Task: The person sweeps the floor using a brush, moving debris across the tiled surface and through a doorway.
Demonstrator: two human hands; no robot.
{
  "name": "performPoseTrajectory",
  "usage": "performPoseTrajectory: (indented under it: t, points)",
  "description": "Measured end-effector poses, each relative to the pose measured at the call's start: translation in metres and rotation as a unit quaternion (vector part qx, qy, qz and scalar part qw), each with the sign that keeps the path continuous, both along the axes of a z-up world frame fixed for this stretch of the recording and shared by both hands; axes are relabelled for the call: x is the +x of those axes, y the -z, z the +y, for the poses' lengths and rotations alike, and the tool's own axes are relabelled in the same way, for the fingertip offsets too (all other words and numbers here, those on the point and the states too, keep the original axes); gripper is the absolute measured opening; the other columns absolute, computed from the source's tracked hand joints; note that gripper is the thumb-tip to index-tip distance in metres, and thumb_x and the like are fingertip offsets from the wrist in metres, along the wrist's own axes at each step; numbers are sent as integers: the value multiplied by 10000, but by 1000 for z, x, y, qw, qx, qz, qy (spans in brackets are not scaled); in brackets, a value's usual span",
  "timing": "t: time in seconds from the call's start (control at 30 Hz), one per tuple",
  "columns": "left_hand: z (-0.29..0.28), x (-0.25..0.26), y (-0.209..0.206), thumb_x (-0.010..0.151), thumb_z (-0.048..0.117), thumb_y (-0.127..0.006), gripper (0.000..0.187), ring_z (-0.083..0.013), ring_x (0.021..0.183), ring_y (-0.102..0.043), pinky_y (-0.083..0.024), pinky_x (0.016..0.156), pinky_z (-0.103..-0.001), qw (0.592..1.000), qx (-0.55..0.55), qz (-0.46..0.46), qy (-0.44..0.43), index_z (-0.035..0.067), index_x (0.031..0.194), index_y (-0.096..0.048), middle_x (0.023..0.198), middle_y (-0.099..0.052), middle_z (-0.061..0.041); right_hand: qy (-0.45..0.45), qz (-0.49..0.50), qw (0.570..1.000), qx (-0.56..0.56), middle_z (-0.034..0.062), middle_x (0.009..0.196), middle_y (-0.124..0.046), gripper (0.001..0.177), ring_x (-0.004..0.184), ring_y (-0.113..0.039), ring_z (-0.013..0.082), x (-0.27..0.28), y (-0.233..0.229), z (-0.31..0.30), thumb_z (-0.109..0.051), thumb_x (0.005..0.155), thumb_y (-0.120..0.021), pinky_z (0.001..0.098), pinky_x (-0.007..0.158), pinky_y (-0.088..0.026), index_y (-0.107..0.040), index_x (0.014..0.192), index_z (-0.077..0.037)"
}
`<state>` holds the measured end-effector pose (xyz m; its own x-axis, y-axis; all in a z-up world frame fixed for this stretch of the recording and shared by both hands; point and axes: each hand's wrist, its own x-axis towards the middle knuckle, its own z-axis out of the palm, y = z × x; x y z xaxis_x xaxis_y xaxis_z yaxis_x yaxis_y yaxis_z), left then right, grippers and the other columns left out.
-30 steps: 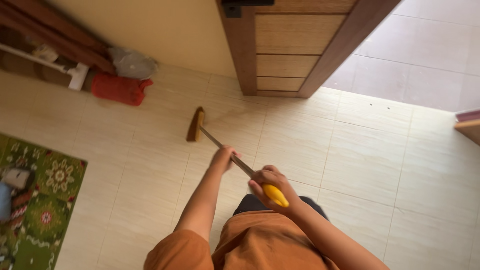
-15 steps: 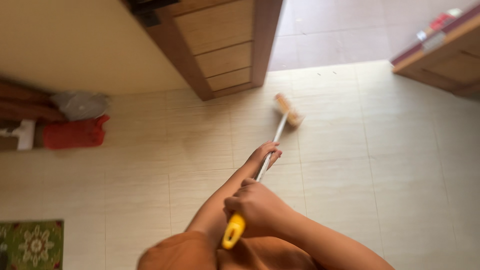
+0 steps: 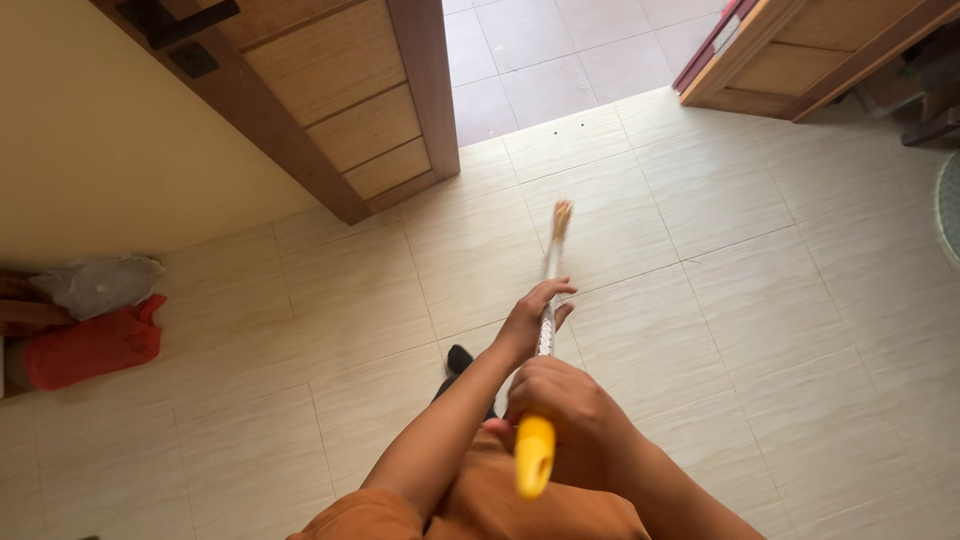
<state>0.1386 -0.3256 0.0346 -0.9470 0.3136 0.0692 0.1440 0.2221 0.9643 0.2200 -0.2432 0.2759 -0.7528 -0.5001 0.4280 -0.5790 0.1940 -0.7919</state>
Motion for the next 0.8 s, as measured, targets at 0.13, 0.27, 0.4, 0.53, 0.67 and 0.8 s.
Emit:
performPoseTrajectory:
  t: [0.13,0.27,0.4,0.53,0.67,0.8]
  points:
    - [-30,21,3,923,0,-653,284,-342,1368,-547,-525,1040,-405,996,-69,36,49,124,1175,-700,1268,-699,-172,41,-53,997,-37,87,862,-626,270,735,-630,222,30,3,3,-26,876,-793,327,641,-535,-541,968,-57]
    - [-79,29,-11,958,-38,-643,299,-341,1205,-605,-529,967,-409,983,-135,36,117,138,1190,-712,1165,-706,-164,34,-26,996,-83,92,929,-646,251,812,-665,208,45,15,-7,-17,915,-765,316,714,-569,-534,1002,-61]
    - [-132,22,-32,887,-87,-608,402,-296,945,-682,-550,886,-400,967,-193,-13,168,150,1198,-700,1065,-708,-116,45,-13,989,-138,83,929,-644,218,866,-686,216,42,36,-39,-45,935,-740,317,753,-578,-528,982,-71]
    - [-191,15,-30,850,-106,-590,487,-265,1038,-701,-565,915,-359,959,-216,-65,172,158,1251,-671,1197,-712,-77,77,-86,983,-141,73,870,-656,139,803,-641,181,23,80,-97,-53,977,-687,303,729,-544,-552,943,-48]
    - [-269,1,-34,747,40,-799,675,-292,1354,-476,-437,1082,-377,953,-248,-69,160,177,1368,-571,1485,-477,-96,178,-289,939,-63,62,680,-574,117,583,-456,140,25,116,-159,-74,967,-686,274,548,-415,-619,878,-40]
    - [-371,-40,-63,799,369,-827,828,-264,1468,-335,-329,1159,-480,923,-305,-236,19,241,1498,-402,1604,-329,-31,173,-218,953,-122,36,710,-606,161,567,-464,116,30,136,-203,-85,960,-680,257,525,-410,-580,843,-39]
